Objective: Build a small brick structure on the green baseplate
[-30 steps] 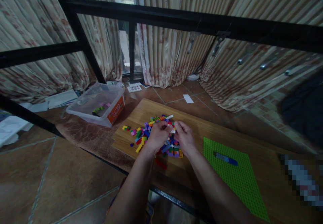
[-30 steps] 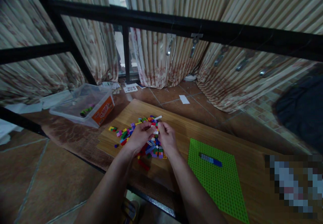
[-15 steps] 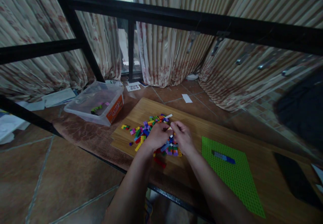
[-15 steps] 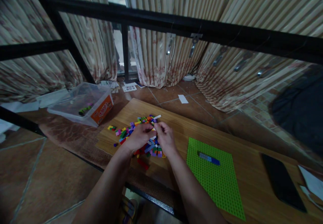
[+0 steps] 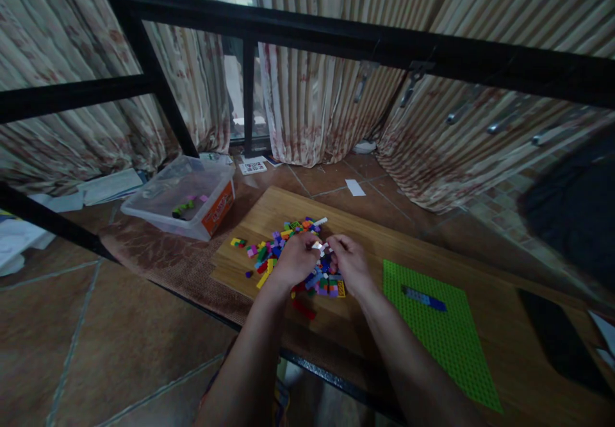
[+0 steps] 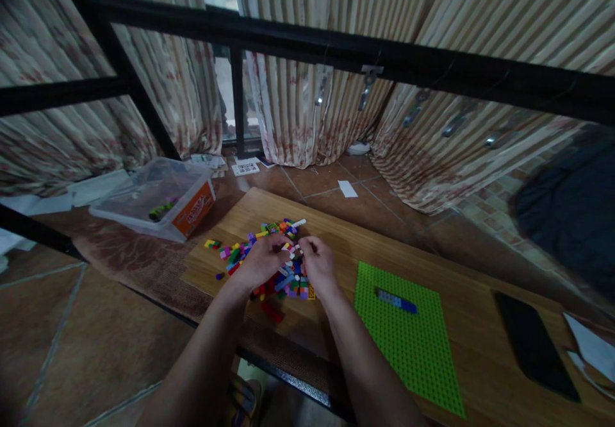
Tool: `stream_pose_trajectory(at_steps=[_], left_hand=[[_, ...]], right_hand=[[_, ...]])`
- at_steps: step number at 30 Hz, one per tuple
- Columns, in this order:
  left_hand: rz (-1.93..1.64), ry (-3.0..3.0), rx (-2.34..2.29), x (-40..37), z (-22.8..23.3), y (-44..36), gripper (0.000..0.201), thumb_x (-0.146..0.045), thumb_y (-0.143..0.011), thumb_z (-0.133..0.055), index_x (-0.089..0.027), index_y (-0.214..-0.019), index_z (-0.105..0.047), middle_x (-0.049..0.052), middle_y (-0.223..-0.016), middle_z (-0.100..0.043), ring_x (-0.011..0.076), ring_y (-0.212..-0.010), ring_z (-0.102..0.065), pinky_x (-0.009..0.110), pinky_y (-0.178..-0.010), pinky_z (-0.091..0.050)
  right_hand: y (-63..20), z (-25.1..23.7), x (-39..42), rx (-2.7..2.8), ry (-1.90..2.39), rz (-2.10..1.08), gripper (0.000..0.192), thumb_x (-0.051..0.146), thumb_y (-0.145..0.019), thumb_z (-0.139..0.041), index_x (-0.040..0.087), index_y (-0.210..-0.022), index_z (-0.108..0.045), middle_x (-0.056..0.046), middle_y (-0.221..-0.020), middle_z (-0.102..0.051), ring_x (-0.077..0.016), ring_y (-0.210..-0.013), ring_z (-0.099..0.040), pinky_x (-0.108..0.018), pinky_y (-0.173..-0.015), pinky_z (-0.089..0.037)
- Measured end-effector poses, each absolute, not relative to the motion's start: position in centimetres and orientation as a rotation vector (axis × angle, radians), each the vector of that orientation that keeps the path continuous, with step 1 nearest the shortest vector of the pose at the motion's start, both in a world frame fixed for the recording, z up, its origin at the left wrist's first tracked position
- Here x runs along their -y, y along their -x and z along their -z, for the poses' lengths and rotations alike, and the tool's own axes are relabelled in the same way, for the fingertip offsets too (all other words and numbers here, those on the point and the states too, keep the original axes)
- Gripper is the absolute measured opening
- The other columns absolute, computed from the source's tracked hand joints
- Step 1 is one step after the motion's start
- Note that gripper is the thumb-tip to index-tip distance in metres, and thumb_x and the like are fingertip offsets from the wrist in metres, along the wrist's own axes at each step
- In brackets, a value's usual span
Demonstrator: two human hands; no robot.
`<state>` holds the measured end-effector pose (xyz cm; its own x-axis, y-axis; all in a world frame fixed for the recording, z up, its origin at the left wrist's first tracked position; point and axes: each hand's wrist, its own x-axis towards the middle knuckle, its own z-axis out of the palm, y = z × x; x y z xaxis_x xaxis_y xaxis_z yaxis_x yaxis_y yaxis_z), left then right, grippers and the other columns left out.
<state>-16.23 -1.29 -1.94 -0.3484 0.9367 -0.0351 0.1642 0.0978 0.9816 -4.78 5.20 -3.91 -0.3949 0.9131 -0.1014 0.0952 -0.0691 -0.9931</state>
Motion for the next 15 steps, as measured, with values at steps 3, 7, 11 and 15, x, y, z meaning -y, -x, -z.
stream_pose_trajectory(at_steps=[3, 7, 11, 15], left_hand=[[-1.357, -1.057, -1.705, 1.2, 2.4, 16.8, 0.014, -0.009, -0.064, -0.054, -0.016, -0.073, -0.062, -0.004, -0.061, -0.057, 0.0105, -0.059, -0.051, 0.021, -0.057, -0.037], [-1.402, -0.989, -1.688, 1.0, 3.2, 17.2, 0.018, -0.010, -0.063, -0.059, -0.016, -0.080, -0.059, -0.003, -0.068, -0.061, 0.0115, -0.064, -0.055, 0.022, -0.060, -0.040], [-1.392, -1.011, -1.752, 1.0, 3.4, 17.6, 0.018, -0.012, -0.063, -0.061, -0.016, -0.081, -0.059, -0.002, -0.071, -0.062, 0.0122, -0.067, -0.057, 0.022, -0.062, -0.041], [-1.392, -1.013, -1.745, 1.2, 3.0, 17.7, 0.016, -0.012, -0.062, -0.063, -0.016, -0.078, -0.059, -0.001, -0.071, -0.061, 0.0126, -0.067, -0.058, 0.023, -0.063, -0.041]], right_hand=[[4.1, 4.2, -5.8, 1.843, 1.134, -1.335, 0.025, 0.043, -0.078, -0.058, 0.020, -0.079, -0.066, 0.005, -0.052, -0.054, -0.0099, -0.039, -0.045, -0.022, -0.039, -0.032], [3.5, 3.8, -6.0, 2.047, 1.088, -1.224, 0.024, 0.037, -0.082, -0.055, 0.020, -0.091, -0.070, 0.000, -0.064, -0.065, -0.0127, -0.048, -0.055, -0.024, -0.046, -0.040], [2.9, 3.0, -5.9, 2.115, 1.037, -1.210, 0.022, 0.031, -0.083, -0.056, 0.023, -0.096, -0.072, -0.002, -0.067, -0.069, -0.0166, -0.057, -0.062, -0.026, -0.051, -0.044], [2.2, 2.1, -5.8, 2.184, 0.988, -1.178, 0.020, 0.028, -0.082, -0.057, 0.026, -0.091, -0.074, -0.003, -0.071, -0.070, -0.0188, -0.063, -0.064, -0.027, -0.052, -0.046]])
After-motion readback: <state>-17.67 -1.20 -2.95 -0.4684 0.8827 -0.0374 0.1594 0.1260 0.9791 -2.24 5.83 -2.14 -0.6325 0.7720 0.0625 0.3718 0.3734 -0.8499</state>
